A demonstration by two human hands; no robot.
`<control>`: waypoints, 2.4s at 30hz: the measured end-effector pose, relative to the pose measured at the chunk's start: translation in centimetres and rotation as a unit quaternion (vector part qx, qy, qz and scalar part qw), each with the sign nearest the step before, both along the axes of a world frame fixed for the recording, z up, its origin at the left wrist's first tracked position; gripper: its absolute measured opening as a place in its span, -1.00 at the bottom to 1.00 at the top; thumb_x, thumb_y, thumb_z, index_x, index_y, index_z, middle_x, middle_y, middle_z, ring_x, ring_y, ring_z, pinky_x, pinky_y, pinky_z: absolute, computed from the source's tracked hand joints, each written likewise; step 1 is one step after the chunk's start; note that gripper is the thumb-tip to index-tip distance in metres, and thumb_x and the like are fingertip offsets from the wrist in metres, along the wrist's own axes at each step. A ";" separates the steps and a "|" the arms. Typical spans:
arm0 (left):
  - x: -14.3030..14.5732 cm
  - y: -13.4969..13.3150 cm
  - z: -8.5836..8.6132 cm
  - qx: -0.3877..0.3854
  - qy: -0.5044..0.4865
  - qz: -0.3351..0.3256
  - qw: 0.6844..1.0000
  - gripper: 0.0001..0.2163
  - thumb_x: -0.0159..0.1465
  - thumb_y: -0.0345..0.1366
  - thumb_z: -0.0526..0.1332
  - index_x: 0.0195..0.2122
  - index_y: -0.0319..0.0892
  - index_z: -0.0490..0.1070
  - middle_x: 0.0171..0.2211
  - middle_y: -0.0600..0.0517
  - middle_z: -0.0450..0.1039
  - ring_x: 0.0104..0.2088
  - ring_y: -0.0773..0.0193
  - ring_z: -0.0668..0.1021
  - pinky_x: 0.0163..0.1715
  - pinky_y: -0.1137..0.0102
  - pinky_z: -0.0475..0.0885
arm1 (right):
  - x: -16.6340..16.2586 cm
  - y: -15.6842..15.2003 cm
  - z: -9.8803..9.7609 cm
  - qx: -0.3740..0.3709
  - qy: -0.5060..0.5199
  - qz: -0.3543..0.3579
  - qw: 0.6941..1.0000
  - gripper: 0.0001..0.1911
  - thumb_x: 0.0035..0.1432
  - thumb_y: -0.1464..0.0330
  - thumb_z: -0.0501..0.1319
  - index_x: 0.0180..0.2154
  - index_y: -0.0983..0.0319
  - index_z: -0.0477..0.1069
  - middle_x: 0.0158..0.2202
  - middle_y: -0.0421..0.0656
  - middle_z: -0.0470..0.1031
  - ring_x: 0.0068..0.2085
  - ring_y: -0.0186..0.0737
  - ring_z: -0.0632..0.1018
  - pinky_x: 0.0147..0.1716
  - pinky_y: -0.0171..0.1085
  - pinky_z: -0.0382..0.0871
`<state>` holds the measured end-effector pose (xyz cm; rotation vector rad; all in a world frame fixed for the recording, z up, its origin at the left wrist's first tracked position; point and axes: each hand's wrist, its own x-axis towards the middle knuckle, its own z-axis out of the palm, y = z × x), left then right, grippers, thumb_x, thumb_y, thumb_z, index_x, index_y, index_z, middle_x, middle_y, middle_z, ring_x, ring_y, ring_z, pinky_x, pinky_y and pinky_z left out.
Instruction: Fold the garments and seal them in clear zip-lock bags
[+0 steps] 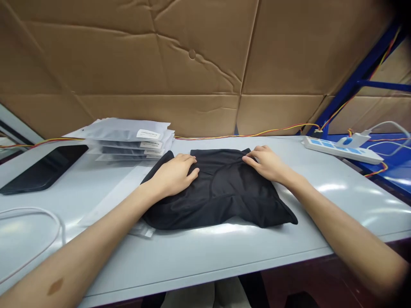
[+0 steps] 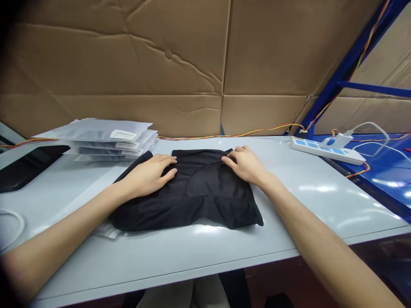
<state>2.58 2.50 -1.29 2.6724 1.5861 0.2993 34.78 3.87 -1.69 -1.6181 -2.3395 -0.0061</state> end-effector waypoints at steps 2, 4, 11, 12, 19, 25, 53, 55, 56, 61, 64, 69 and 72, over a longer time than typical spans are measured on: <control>0.2 -0.1 0.2 0.008 0.004 0.000 1.000 -0.56 0.42 -0.10 -0.04 0.09 -0.23 0.47 0.13 -0.17 0.51 0.21 -0.03 0.46 0.20 0.12 0.39 | 0.0 0.0 0.3 0.005 0.005 0.009 1.000 -0.50 0.42 0.09 -0.02 -0.26 0.22 0.59 -0.22 0.02 0.59 -0.06 0.07 0.50 0.04 -0.02 0.35; 0.2 -0.1 0.4 0.015 0.007 -0.010 1.000 -0.59 0.42 -0.12 -0.05 0.03 -0.22 0.49 0.06 -0.17 0.54 0.15 -0.06 0.50 0.15 0.09 0.42 | -0.1 0.1 0.4 0.016 0.019 0.011 1.000 -0.54 0.42 0.12 -0.01 -0.26 0.20 0.58 -0.21 0.00 0.61 -0.08 0.04 0.51 0.03 -0.03 0.36; 0.1 1.2 0.8 0.032 0.022 -0.031 0.999 -0.63 0.43 -0.25 -0.08 0.03 -0.24 0.47 0.02 -0.19 0.52 0.09 -0.04 0.51 0.14 0.10 0.42 | 0.3 1.5 -0.5 0.084 0.047 -0.030 0.995 -0.55 0.41 0.26 -0.04 0.09 0.32 0.49 0.01 0.11 0.53 0.10 0.11 0.46 0.18 0.01 0.29; 0.1 1.6 0.8 0.036 0.023 -0.027 0.999 -0.63 0.43 -0.27 -0.08 0.05 -0.26 0.45 0.05 -0.21 0.49 0.11 -0.04 0.49 0.15 0.10 0.41 | 0.5 1.8 -0.8 0.079 0.040 -0.037 0.995 -0.52 0.41 0.28 -0.04 0.15 0.36 0.45 0.04 0.14 0.50 0.12 0.12 0.45 0.19 0.02 0.28; 0.5 4.4 0.4 0.036 0.036 0.011 0.999 -0.67 0.40 -0.39 -0.08 -0.05 -0.37 0.44 0.01 -0.34 0.48 0.08 -0.11 0.51 0.07 0.08 0.44 | 1.7 3.0 -2.1 0.039 0.040 -0.041 0.998 -0.58 0.37 0.24 0.02 0.11 0.26 0.45 0.04 0.11 0.51 0.12 0.13 0.48 0.18 0.07 0.32; 0.8 6.0 0.6 0.029 0.014 0.055 0.998 -0.81 0.34 -0.28 0.10 -0.13 -0.23 0.44 -0.13 -0.21 0.57 -0.07 -0.06 0.59 -0.07 0.13 0.50 | 1.5 3.3 -2.0 0.043 0.158 -0.046 0.985 -0.82 0.25 0.27 0.16 -0.17 0.21 0.46 -0.10 0.00 0.58 0.00 0.03 0.55 0.08 0.00 0.39; -3.1 -1.7 1.3 -0.035 -0.074 -0.108 0.991 -0.66 0.41 -0.02 0.08 -0.01 -0.01 0.56 0.11 0.05 0.56 0.10 0.11 0.56 0.15 0.20 0.45 | 0.4 -2.6 2.6 -0.056 0.008 0.019 0.998 -0.61 0.30 0.02 0.14 -0.28 0.12 0.59 -0.23 -0.12 0.64 -0.04 0.07 0.49 -0.09 -0.03 0.40; -3.1 -1.6 1.0 -0.035 -0.064 -0.103 0.992 -0.64 0.40 -0.01 0.08 0.05 -0.01 0.54 0.19 0.05 0.51 0.16 0.09 0.53 0.21 0.17 0.42 | 0.5 -2.3 2.3 -0.045 -0.002 0.008 0.999 -0.56 0.34 0.01 0.07 -0.27 0.12 0.58 -0.22 -0.10 0.63 -0.04 0.08 0.48 -0.08 -0.02 0.38; -3.1 -1.5 0.9 -0.036 -0.059 -0.101 0.992 -0.63 0.40 -0.01 0.08 0.08 -0.01 0.52 0.21 0.04 0.48 0.19 0.08 0.51 0.23 0.16 0.40 | 0.6 -2.1 2.1 -0.041 -0.006 0.001 0.999 -0.55 0.36 0.02 0.04 -0.28 0.12 0.58 -0.22 -0.09 0.62 -0.04 0.09 0.47 -0.08 -0.01 0.38; -3.0 -1.3 0.3 -0.041 -0.046 -0.093 0.994 -0.57 0.41 -0.01 0.07 0.20 -0.04 0.44 0.31 0.03 0.36 0.28 0.05 0.43 0.29 0.14 0.34 | 1.0 -1.6 1.4 -0.022 -0.021 -0.006 1.000 -0.62 0.37 0.17 0.04 -0.24 0.15 0.59 -0.18 -0.05 0.60 -0.05 0.10 0.46 -0.07 0.00 0.38; -3.1 -1.3 0.1 -0.032 -0.043 -0.097 0.994 -0.56 0.43 -0.02 0.05 0.23 -0.05 0.41 0.34 0.03 0.32 0.29 0.07 0.41 0.30 0.14 0.32 | 1.2 -1.5 1.0 -0.012 -0.024 0.007 1.000 -0.69 0.32 0.23 0.09 -0.18 0.17 0.58 -0.14 -0.04 0.59 -0.01 0.10 0.47 -0.03 0.00 0.39; -3.1 -1.3 -0.1 -0.019 -0.046 -0.088 0.995 -0.57 0.43 -0.02 0.06 0.22 -0.04 0.43 0.42 0.03 0.18 0.31 0.04 0.38 0.31 0.11 0.31 | 1.5 -1.3 0.5 -0.010 -0.015 0.007 1.000 -0.73 0.26 0.27 0.14 -0.12 0.19 0.56 -0.08 -0.01 0.57 0.04 0.11 0.47 0.03 0.01 0.40; -3.1 -1.3 0.0 -0.024 -0.041 -0.085 0.995 -0.57 0.43 -0.02 0.06 0.22 -0.03 0.43 0.41 0.02 0.19 0.32 0.02 0.37 0.31 0.11 0.31 | 1.5 -1.3 0.5 -0.017 -0.019 0.003 1.000 -0.71 0.26 0.28 0.14 -0.09 0.21 0.55 -0.06 0.00 0.55 0.06 0.11 0.46 0.04 0.01 0.39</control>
